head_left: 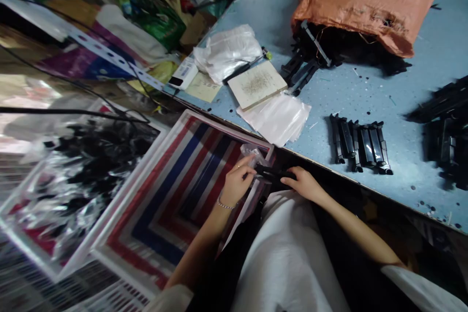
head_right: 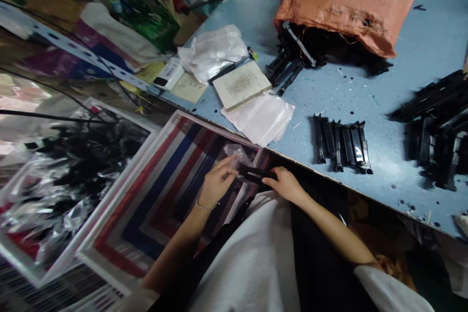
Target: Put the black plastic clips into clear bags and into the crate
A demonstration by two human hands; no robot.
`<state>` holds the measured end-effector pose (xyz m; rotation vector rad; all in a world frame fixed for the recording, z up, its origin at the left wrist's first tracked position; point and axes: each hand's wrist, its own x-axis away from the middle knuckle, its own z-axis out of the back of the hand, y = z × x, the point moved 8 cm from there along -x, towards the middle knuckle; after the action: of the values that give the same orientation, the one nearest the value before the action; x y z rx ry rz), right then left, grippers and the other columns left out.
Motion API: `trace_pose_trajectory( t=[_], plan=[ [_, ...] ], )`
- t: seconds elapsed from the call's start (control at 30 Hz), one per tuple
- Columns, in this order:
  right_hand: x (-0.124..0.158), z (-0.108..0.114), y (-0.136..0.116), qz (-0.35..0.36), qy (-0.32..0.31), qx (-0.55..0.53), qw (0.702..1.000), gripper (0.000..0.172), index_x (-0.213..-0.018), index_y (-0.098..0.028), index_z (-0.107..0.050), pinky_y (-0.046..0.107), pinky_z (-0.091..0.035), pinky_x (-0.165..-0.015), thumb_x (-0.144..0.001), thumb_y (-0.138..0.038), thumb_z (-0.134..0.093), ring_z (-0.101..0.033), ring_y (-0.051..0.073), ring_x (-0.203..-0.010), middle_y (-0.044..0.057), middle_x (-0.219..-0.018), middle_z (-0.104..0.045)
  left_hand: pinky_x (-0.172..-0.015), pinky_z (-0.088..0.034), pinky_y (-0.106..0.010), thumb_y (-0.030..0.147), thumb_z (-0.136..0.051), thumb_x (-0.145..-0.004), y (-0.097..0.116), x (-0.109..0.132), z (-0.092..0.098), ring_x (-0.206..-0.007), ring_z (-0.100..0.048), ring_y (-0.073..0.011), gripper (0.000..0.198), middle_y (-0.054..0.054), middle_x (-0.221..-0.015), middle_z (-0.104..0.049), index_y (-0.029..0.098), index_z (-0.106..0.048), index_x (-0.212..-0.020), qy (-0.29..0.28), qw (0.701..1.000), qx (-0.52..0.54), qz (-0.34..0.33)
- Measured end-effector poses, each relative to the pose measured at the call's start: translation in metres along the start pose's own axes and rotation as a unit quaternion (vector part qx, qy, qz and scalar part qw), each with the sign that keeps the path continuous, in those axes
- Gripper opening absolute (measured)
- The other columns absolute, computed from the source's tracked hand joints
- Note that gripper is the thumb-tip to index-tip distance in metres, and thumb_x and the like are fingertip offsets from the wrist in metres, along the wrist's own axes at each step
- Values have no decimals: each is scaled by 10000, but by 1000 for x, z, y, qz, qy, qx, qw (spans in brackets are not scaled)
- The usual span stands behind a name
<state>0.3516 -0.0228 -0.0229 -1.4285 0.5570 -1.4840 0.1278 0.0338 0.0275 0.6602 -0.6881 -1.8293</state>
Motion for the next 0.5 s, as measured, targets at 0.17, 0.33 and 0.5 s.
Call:
trace_pose_trajectory(
  t=[0.17, 0.33, 0.5],
  plan=[
    [-19, -43, 18, -95, -36, -363, 926, 287, -991, -162, -627, 328, -615, -760, -831, -375, -735, -637, 146, -768, 51, -955, -640, -1213, -364, -529, 92, -504, -873, 33, 11, -27, -1404, -506, -226, 219, -72, -1476, -572, 209, -628, -736, -47, 996, 45, -53],
    [-35, -53, 7, -17, 40, -289, 956, 317, -1174, -178, -601, 437, -537, -985, -876, -283, -628, -618, 199, -990, 60, -1040, -613, -1209, -330, -510, 182, -641, -848, 36, 29, -54, -1395, -501, -270, 131, -96, -1290, -701, 204, -643, -719, 20, 943, 330, 50],
    [-31, -73, -32, 135, 79, 50, 986, 628, -1530, -180, -325, 455, -471, -1083, -925, -131, -486, -541, 247, -1226, 163, -1329, -477, -873, -564, -310, 456, -695, -855, -35, 46, -86, -950, -709, -187, 287, -40, -999, -759, 209, -715, -999, 190, 658, 618, 386]
  ],
)
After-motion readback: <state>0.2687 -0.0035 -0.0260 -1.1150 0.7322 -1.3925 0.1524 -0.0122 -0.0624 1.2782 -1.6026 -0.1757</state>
